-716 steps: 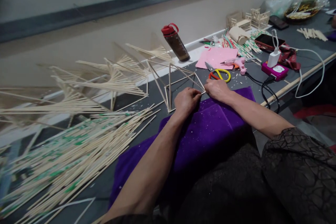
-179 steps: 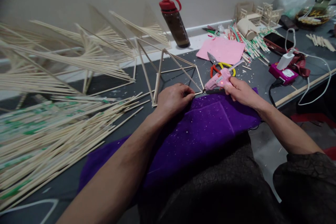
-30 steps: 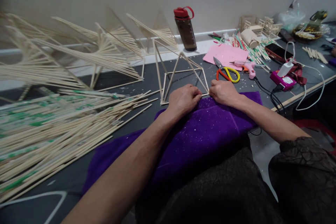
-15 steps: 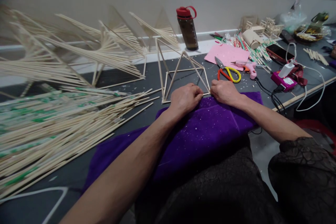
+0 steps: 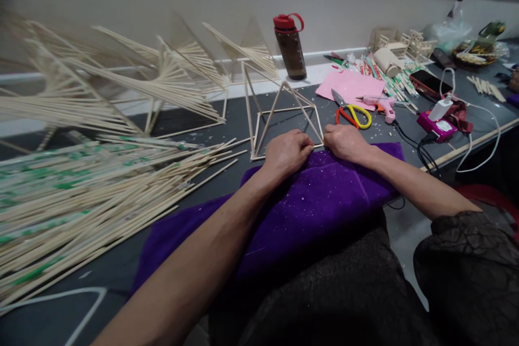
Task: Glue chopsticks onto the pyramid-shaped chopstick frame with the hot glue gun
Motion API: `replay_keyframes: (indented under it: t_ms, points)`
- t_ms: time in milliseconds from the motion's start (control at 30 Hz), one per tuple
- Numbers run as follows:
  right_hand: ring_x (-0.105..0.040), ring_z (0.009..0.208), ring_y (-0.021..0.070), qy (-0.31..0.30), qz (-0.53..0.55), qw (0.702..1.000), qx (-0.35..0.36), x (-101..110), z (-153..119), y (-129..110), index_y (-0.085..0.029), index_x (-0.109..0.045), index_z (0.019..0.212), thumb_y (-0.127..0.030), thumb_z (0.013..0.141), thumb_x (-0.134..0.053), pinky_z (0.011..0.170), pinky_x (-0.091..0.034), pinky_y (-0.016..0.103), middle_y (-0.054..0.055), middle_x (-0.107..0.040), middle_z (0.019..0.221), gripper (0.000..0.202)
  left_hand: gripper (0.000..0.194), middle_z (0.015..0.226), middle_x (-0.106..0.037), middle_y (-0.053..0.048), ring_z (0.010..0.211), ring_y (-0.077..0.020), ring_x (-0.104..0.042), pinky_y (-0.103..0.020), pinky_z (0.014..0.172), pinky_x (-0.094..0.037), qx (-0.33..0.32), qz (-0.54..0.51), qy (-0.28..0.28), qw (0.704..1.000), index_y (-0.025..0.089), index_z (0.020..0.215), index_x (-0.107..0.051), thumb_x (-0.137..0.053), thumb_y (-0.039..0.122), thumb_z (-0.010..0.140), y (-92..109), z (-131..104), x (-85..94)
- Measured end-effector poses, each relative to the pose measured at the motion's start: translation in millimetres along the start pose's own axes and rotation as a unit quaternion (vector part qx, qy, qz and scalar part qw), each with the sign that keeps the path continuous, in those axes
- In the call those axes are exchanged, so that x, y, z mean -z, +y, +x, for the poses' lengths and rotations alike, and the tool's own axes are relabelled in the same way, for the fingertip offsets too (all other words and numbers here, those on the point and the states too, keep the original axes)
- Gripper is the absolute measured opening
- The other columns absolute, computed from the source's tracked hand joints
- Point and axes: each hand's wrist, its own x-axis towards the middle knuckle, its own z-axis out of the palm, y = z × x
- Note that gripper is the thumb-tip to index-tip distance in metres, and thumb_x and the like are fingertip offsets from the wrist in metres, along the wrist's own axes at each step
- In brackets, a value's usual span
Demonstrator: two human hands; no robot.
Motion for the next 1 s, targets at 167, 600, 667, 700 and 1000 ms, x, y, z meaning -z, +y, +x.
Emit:
replay_keyframes:
  t_ms: [167, 600, 667, 700, 1000]
  points:
    - [-0.053, 0.076, 0.0157, -0.005, 0.007, 1.0, 0.0, 0.1, 0.5, -0.2, -0.011, -0.072, 0.088, -0.016, 0.098, -0.044, 0.066, -0.029, 0.029, 0.01, -0.066, 0.092, 0.03, 0.031, 0.109, -0.071, -0.007, 0.1, -0.0235, -0.067, -0.031, 0.077, -0.046, 0.0, 0.0, 0.003, 1.0, 0.021, 0.101, -0.075, -0.045, 0.028, 0.095, -0.1, 0.3, -1.0]
    - [-0.055, 0.079, 0.017, -0.019, -0.022, 1.0, -0.005, 3.1, 0.4, -4.9, -0.011, -0.073, 0.094, -0.017, 0.099, -0.043, 0.067, -0.031, 0.03, 0.012, -0.068, 0.097, 0.031, 0.031, 0.108, -0.071, -0.007, 0.098, -0.024, -0.067, -0.032, 0.076, -0.046, -0.001, 0.006, 0.006, 1.0, 0.02, 0.1, -0.075, -0.046, 0.028, 0.095, -0.8, 0.9, -1.6]
    - [-0.056, 0.079, 0.0172, -0.02, -0.022, 1.0, -0.004, 3.4, 0.2, -5.0, -0.011, -0.074, 0.095, -0.016, 0.098, -0.044, 0.067, -0.031, 0.03, 0.012, -0.068, 0.098, 0.03, 0.031, 0.108, -0.071, -0.007, 0.099, -0.0241, -0.067, -0.032, 0.076, -0.046, -0.002, 0.007, 0.006, 1.0, 0.02, 0.1, -0.075, -0.045, 0.028, 0.095, -0.7, 0.7, -1.2]
    - [-0.056, 0.08, 0.0174, -0.021, -0.022, 1.0, -0.004, 3.8, 0.1, -5.1, -0.01, -0.074, 0.095, -0.015, 0.098, -0.044, 0.067, -0.031, 0.03, 0.012, -0.068, 0.098, 0.03, 0.031, 0.109, -0.071, -0.007, 0.099, -0.024, -0.067, -0.032, 0.076, -0.046, -0.003, 0.008, 0.006, 1.0, 0.02, 0.1, -0.075, -0.045, 0.028, 0.095, -0.7, 0.6, -1.0]
    - [-0.057, 0.08, 0.018, -0.024, -0.021, 0.999, -0.005, 4.2, -0.2, -5.4, -0.011, -0.074, 0.095, -0.015, 0.098, -0.043, 0.066, -0.031, 0.031, 0.012, -0.068, 0.099, 0.031, 0.033, 0.111, -0.071, -0.008, 0.098, -0.024, -0.067, -0.032, 0.076, -0.046, -0.002, 0.008, 0.006, 1.0, 0.02, 0.102, -0.075, -0.044, 0.028, 0.095, 0.3, 0.4, -1.5]
